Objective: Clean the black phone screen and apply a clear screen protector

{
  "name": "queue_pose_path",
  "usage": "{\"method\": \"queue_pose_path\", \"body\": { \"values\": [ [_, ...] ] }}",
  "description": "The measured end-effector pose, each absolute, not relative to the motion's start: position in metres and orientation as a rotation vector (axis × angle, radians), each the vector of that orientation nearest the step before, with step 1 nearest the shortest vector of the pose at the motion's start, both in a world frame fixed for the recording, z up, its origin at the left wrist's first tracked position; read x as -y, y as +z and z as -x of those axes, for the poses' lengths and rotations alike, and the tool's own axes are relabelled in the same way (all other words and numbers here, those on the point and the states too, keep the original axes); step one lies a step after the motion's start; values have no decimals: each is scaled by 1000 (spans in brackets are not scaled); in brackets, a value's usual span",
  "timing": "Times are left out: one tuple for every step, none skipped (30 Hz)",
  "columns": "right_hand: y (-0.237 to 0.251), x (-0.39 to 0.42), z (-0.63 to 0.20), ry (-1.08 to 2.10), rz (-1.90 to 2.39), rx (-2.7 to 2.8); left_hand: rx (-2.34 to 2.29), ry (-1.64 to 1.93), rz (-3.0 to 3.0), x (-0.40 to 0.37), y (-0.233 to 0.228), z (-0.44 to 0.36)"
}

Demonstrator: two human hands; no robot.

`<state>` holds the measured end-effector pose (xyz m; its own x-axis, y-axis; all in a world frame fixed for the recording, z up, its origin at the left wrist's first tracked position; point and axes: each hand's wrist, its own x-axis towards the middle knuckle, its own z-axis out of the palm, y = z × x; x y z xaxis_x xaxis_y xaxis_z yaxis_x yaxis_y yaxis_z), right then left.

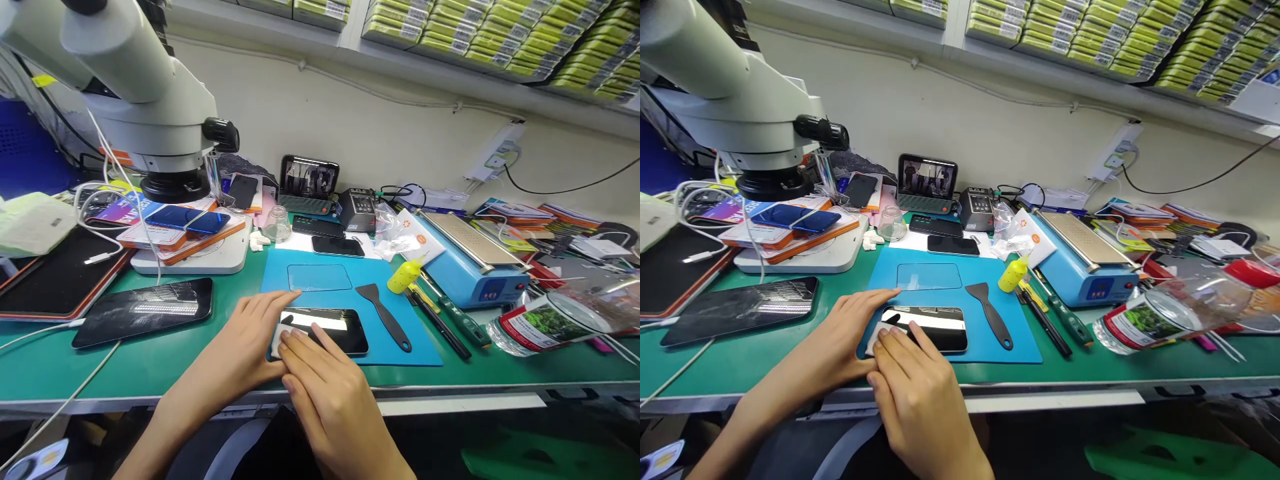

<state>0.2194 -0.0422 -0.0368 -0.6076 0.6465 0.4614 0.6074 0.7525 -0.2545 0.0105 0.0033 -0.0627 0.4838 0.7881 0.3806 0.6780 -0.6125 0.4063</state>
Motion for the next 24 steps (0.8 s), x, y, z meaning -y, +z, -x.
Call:
{"method": "queue_pose_path", "body": {
  "values": [
    [-37,37,-216,106,963,2414,-1270,815,-2531,-4,-64,-10],
    [-37,31,-213,115,980,2413,-1273,824,-2535,-4,-66,-10],
    [-38,24,-209,121,997,2407,-1275,833,-2539,-5,-67,-10],
    [-40,18,-206,123,1010,2397,-1276,838,-2540,-5,-69,-10],
    [-42,14,-204,124,1020,2384,-1275,842,-2541,-6,-70,-10],
    [-44,12,-203,125,1024,2369,-1275,844,-2540,-6,-71,-10],
    [-45,12,-204,132,1022,2357,-1274,846,-2539,-6,-71,-10],
    [-45,13,-205,144,1016,2347,-1273,849,-2541,-6,-71,-10],
    [-46,16,-207,158,1004,2337,-1273,852,-2545,-6,-71,-9],
    [-45,20,-209,171,988,2325,-1271,853,-2551,-6,-70,-9],
    [-45,23,-211,181,970,2312,-1265,852,-2561,-6,-70,-8],
    [-44,26,-213,189,953,2296,-1251,847,-2571,-6,-70,-8],
    [-44,29,-214,195,939,2277,-1231,845,-2581,-7,-70,-7],
    [-43,30,-215,197,927,2256,-1210,842,-2587,-7,-70,-6],
    [-42,30,-215,202,919,2244,-1190,837,-2589,-7,-70,-5],
    [-42,30,-214,208,917,2239,-1174,839,-2591,-7,-70,-4],
    [-41,29,-214,212,917,2240,-1173,838,-2586,-7,-71,-3],
    [-40,29,-215,213,917,2244,-1185,840,-2578,-7,-72,-3],
    [-39,29,-216,210,913,2250,-1204,843,-2571,-7,-73,-4],
    [-39,29,-219,206,907,2255,-1223,847,-2566,-7,-74,-4],
    [-38,30,-223,202,900,2259,-1240,852,-2561,-7,-74,-5],
    [-38,31,-227,199,892,2265,-1255,858,-2558,-6,-75,-6],
    [-38,32,-233,200,888,2278,-1263,862,-2559,-6,-75,-7],
    [-39,33,-239,199,886,2287,-1263,863,-2563,-5,-75,-7]
  ]
}}
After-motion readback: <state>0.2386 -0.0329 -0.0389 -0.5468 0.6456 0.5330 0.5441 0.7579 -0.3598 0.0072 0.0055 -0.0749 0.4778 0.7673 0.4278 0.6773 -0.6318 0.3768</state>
